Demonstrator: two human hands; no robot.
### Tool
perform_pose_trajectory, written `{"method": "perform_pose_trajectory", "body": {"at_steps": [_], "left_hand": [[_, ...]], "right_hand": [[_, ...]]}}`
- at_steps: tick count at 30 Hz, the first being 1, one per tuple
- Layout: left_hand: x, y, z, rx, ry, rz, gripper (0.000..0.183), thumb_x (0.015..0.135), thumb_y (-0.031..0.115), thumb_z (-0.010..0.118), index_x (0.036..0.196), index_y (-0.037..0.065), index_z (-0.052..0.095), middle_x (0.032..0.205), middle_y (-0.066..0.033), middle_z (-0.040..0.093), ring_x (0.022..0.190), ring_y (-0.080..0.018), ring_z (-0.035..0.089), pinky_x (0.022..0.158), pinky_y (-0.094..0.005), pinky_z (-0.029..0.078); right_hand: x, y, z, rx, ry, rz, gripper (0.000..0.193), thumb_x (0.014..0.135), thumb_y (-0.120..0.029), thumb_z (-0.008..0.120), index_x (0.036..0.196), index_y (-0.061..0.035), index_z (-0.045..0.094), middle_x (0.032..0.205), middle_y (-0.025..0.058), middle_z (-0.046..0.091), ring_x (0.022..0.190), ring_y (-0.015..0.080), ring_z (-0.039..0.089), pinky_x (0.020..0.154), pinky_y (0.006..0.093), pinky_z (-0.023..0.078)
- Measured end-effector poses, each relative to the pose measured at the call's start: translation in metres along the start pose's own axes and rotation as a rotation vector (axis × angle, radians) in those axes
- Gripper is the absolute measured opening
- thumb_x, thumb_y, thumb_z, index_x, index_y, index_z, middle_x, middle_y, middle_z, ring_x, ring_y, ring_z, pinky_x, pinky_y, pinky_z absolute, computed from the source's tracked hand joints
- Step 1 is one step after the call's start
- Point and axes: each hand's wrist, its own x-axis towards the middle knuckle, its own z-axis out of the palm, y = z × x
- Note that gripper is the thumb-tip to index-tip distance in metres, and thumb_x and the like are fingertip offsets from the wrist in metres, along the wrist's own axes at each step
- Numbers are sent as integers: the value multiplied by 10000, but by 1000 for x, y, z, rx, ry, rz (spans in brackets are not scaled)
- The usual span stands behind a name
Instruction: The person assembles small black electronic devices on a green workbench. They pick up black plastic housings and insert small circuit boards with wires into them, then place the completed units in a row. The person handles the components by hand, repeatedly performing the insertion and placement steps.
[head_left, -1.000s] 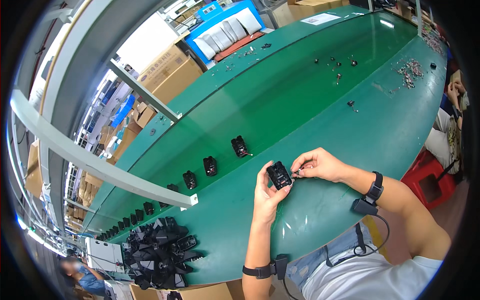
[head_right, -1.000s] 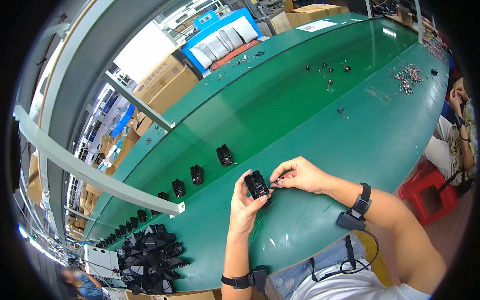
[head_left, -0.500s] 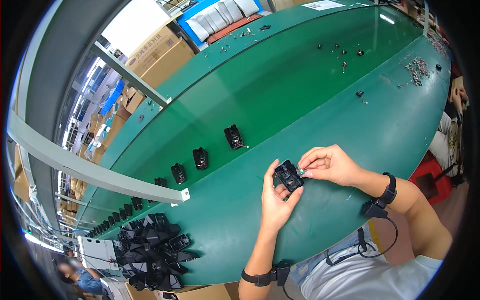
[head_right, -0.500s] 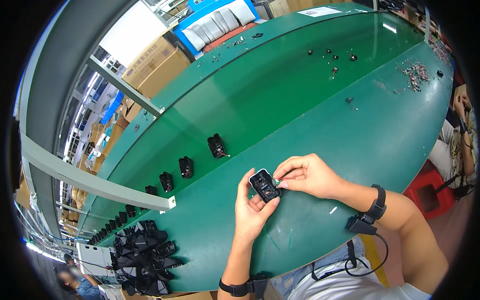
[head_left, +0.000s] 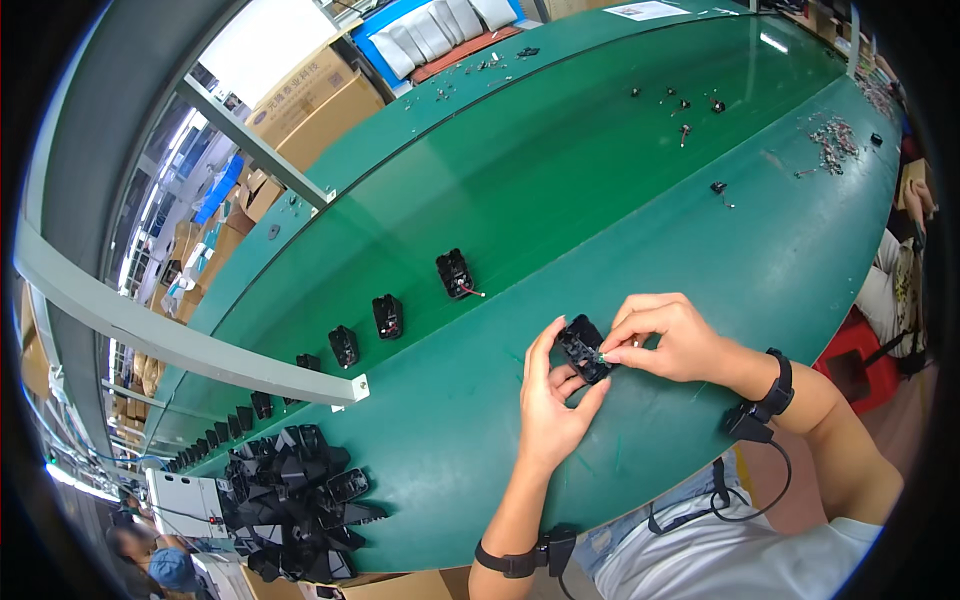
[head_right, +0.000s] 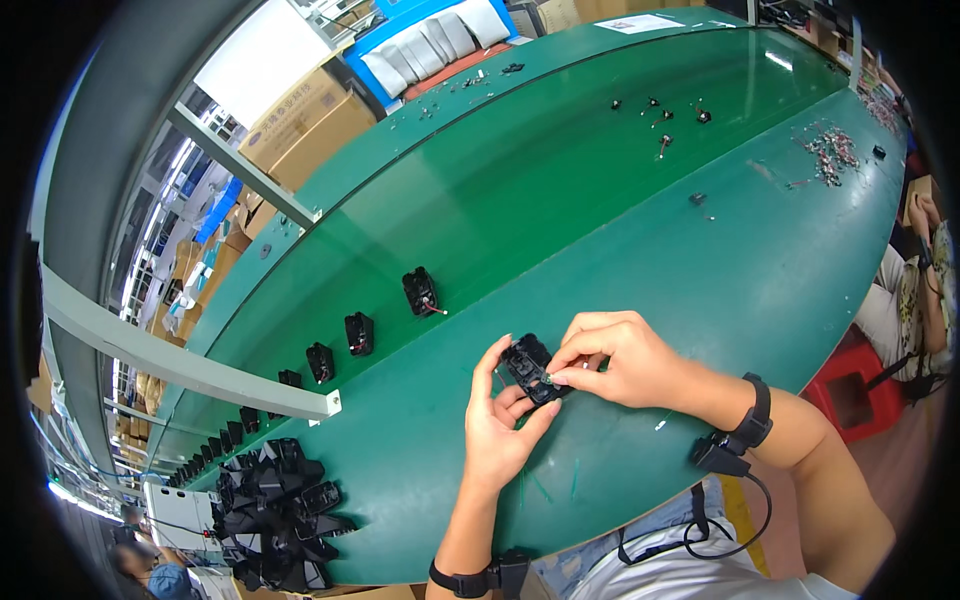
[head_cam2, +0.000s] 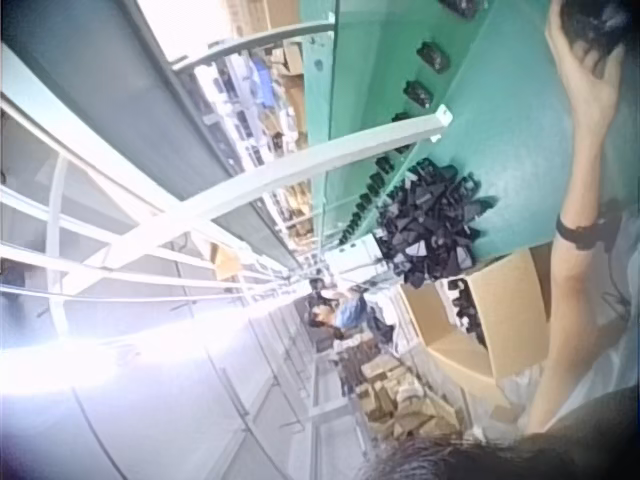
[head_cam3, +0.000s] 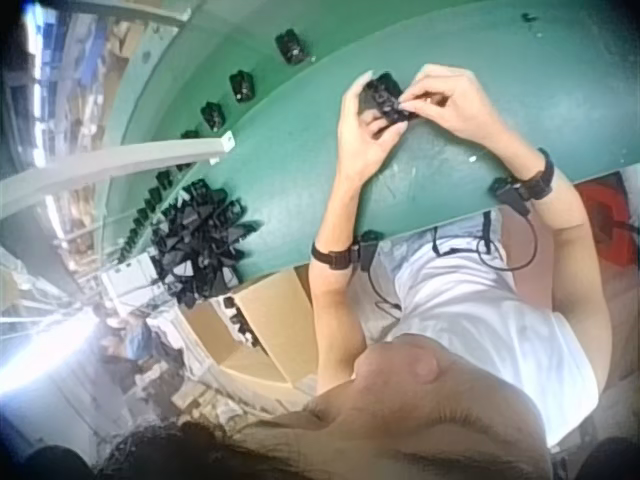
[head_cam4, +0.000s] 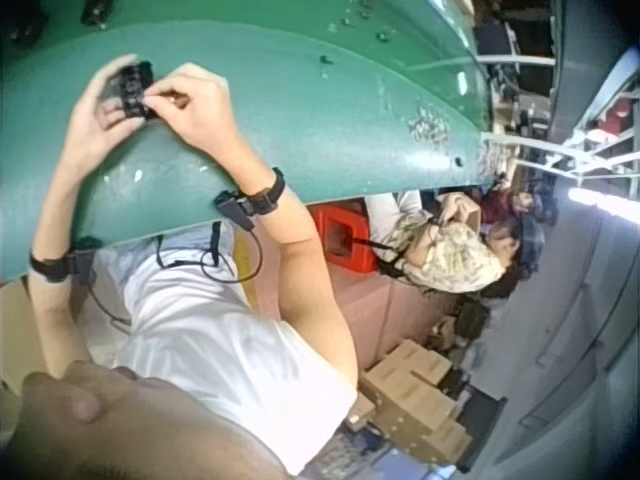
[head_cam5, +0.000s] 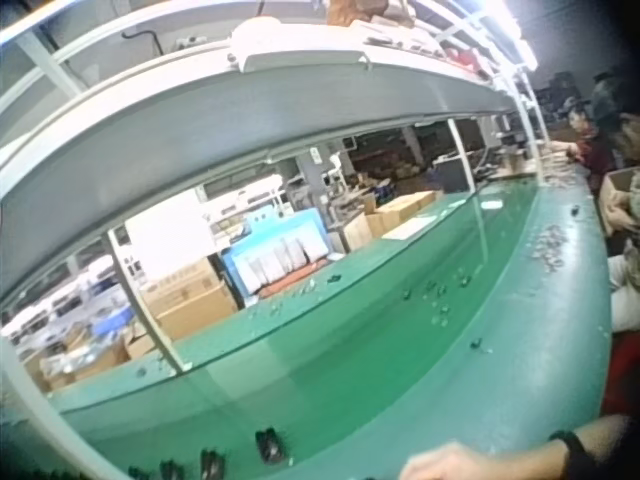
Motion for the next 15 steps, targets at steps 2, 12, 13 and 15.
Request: {"method": "perform_pose_trajectory", "body": {"at_steps": [2,12,13,15], "left_hand": [[0,1,-2,66,-4,22,874,771,-98,786,1498,10,313,1331,-169,524,1138,-236,630,956,-360,556],[2,10,-1,303,80,265,830,696,-10,883,1406,-49,454,1330,-122,479,1241,-272,573,1055,-408,511],[2,10,0,280,86,272,828,693,-16,883,1402,-52,456,1338,-121,470,1254,-278,565,1072,-415,502],[2,7,1,256,76,264,826,687,-27,884,1393,-52,457,1345,-119,463,1264,-284,557,1082,-420,494]], "right_hand": [[-1,1,4,-38,91,-144,119,823,-47,765,937,-14,756,906,85,676,793,167,676,671,281,571],[-17,9,30,322,148,29,82,888,-79,737,935,-18,710,957,61,619,822,117,597,698,252,515],[-19,10,34,413,163,61,84,896,-82,733,941,-16,706,984,63,607,841,113,593,708,251,520],[-21,11,40,594,191,127,89,912,-87,723,953,-12,700,1037,67,585,879,106,584,727,250,529]]}}
